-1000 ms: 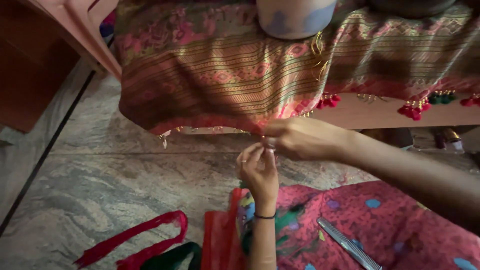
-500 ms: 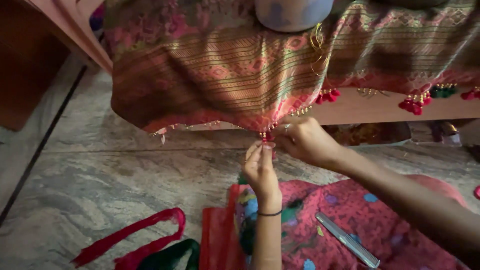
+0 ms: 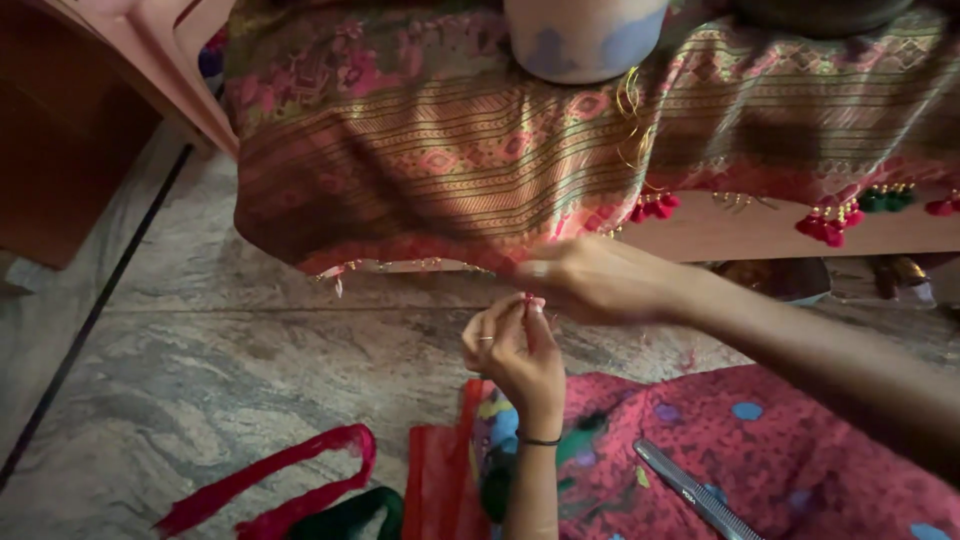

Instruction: Tying and trimming decorative tassels on the edge of a textile garment.

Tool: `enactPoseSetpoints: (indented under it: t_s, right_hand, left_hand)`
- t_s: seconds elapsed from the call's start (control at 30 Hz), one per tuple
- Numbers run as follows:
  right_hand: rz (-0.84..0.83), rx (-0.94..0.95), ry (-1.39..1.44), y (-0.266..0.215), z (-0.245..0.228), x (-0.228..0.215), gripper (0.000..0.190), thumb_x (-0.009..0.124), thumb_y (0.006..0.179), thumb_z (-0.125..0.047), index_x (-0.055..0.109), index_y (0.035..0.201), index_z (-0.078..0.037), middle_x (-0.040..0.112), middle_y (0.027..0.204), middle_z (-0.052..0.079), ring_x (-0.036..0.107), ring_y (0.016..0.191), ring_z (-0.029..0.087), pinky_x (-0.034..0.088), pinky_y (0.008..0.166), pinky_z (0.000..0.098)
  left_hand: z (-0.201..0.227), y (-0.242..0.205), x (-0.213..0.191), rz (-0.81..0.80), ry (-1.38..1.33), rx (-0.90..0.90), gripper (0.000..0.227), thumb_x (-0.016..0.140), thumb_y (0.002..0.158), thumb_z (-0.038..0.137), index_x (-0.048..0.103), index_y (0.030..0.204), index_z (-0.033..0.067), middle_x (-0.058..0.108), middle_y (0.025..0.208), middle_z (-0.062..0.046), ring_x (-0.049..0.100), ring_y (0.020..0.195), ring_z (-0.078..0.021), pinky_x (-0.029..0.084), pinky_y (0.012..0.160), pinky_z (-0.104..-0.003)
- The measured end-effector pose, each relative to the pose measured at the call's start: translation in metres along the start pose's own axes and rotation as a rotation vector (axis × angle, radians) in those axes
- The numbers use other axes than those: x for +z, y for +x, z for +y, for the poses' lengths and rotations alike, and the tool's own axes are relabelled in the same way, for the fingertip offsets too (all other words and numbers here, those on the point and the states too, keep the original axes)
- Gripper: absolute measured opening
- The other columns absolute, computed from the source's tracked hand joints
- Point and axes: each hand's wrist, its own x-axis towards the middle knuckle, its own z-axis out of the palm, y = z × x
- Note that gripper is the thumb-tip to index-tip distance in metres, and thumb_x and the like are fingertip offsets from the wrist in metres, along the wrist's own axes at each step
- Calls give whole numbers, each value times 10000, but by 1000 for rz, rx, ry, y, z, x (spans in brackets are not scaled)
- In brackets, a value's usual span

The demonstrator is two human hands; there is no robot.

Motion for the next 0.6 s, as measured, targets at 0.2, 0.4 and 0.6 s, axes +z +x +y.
enactPoseSetpoints:
  t_s: [0.2,0.4,0.6]
  right_hand:
    - [-304,-291,-287,69,18,22,152,757,730,-153,703,806,-32,678,830,156,697,790,378,559,633,491]
    - [234,-409,-178,16,-2,23,230,755,696,-125,660,856,9,658,893,171,696,845,377,568,689,460]
    - [392,228,83,-35,8,74,197,760,797,-60,755,985,-1,719,798,165,724,687,314,565,614,404]
  left_hand:
    - [-7,-6,0,30,83,52,76,744,868,120,784,891,59,721,1049,-62,544,1108,-320,371,1010,-464]
    - [-12,-3,-2,-50,-9,-14,121,730,855,94,808,920,29,744,1040,-62,551,1067,-297,403,985,-428]
    - [-21,-14,7,-183,-592,-341,141,665,979,95,758,970,-10,721,1046,-67,609,1014,-211,511,866,-301]
